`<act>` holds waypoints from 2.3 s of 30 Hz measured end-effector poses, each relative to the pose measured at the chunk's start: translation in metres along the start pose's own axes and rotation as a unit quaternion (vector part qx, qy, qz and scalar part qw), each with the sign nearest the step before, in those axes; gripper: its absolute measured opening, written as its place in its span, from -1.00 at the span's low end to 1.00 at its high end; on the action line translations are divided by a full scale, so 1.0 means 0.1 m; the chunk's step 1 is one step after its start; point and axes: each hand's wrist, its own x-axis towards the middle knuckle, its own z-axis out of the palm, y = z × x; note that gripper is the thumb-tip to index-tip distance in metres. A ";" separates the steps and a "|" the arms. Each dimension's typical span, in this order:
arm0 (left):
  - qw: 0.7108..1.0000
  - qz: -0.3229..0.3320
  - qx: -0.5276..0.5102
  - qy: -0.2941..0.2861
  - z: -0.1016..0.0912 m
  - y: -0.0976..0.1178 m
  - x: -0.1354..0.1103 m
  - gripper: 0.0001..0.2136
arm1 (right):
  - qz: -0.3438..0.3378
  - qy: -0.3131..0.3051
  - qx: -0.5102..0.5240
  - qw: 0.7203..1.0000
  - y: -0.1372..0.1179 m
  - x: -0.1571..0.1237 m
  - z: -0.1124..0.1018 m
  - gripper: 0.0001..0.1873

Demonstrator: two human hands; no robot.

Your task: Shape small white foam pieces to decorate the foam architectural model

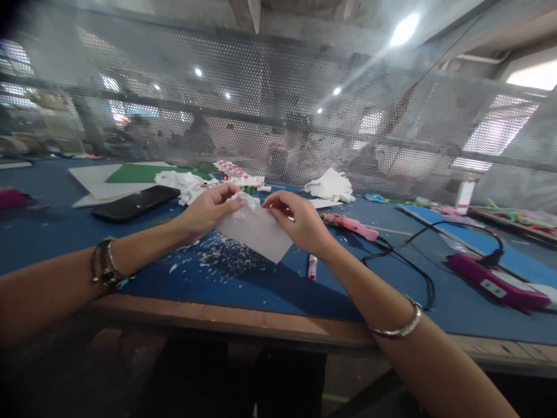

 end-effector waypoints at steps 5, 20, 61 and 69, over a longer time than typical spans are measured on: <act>0.994 0.014 -0.040 0.104 -0.02 0.02 0.04 -0.87 | 0.004 0.012 -0.022 1.000 0.03 0.00 -0.03 -0.88; 0.996 -0.005 0.019 0.085 -0.03 -0.02 0.03 -0.81 | -0.016 -0.067 -0.111 0.991 0.02 0.01 0.00 -0.83; 0.952 0.173 0.252 -0.024 0.02 0.03 -0.05 -0.88 | -0.081 0.049 -0.225 0.970 -0.12 -0.04 0.04 -0.92; 0.834 0.248 0.411 -0.274 -0.07 0.14 -0.03 -0.91 | -0.136 -0.219 -0.123 0.958 -0.11 -0.04 0.04 -0.93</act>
